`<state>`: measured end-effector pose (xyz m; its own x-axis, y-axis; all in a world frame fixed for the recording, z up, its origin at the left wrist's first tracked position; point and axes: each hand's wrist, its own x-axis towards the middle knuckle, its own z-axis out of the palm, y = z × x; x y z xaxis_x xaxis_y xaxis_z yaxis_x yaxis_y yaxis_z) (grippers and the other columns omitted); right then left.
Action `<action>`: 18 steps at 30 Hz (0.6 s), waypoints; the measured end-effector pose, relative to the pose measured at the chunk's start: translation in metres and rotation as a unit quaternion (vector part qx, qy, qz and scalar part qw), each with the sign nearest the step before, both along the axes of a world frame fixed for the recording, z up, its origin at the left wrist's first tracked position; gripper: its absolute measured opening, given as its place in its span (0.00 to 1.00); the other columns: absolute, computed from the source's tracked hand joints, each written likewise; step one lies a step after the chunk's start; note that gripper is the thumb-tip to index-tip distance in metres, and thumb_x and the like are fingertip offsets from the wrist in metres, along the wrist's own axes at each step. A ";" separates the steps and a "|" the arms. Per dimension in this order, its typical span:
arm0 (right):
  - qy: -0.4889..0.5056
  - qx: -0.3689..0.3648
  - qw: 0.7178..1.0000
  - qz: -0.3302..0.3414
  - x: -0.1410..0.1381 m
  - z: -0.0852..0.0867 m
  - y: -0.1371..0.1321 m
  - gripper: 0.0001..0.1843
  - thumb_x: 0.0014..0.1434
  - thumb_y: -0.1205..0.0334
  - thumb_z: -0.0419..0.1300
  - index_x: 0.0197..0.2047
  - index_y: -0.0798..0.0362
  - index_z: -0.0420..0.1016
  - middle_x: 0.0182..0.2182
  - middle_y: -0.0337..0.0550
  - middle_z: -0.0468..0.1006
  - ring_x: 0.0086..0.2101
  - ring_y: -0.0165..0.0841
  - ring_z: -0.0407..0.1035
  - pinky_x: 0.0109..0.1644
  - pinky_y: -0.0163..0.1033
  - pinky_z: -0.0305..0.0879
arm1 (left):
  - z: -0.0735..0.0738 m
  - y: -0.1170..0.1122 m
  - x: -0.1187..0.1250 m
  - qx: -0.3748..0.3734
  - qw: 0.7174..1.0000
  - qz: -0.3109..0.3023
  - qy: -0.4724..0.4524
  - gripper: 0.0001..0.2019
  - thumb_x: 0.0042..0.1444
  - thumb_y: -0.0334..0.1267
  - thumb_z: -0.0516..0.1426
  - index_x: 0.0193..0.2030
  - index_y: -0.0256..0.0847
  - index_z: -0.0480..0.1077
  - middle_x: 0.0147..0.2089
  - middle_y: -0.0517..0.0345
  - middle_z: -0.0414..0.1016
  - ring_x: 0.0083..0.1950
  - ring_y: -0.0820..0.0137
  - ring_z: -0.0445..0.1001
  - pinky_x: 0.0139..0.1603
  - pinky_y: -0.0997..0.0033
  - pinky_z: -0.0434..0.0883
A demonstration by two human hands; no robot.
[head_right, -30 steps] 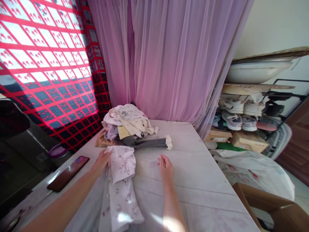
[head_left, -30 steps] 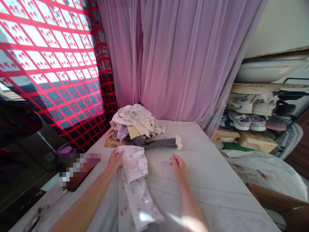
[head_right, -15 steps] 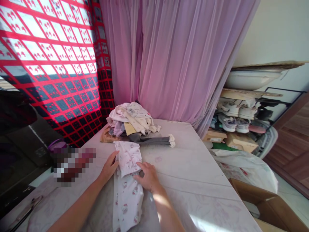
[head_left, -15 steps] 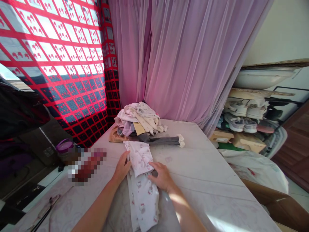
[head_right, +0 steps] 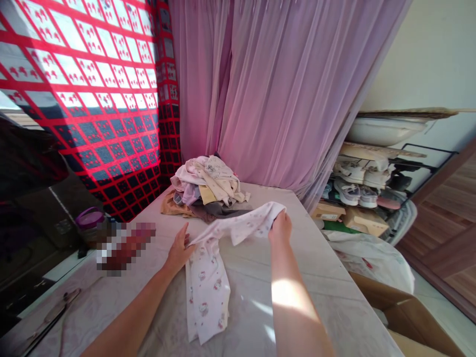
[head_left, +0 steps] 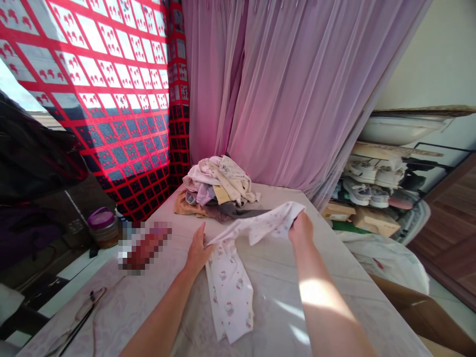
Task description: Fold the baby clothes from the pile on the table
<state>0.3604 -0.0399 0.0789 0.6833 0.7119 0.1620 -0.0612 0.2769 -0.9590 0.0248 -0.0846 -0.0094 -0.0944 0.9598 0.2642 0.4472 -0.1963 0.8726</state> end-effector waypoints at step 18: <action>-0.180 -0.186 0.964 -0.064 0.029 -0.085 -0.038 0.27 0.40 0.49 0.61 0.44 0.52 0.76 0.39 0.47 0.80 0.40 0.43 0.73 0.45 0.45 0.67 | 0.054 0.052 0.003 0.108 0.953 -0.061 0.275 0.33 0.49 0.42 0.61 0.64 0.46 0.64 0.72 0.46 0.51 0.72 0.49 0.50 0.68 0.43 0.48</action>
<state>0.3899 -0.0774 -0.0060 0.7164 0.6806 0.1536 0.3053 -0.1079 -0.9461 0.0280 -0.0329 0.0445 0.2237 0.8721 0.4352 0.7879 -0.4246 0.4461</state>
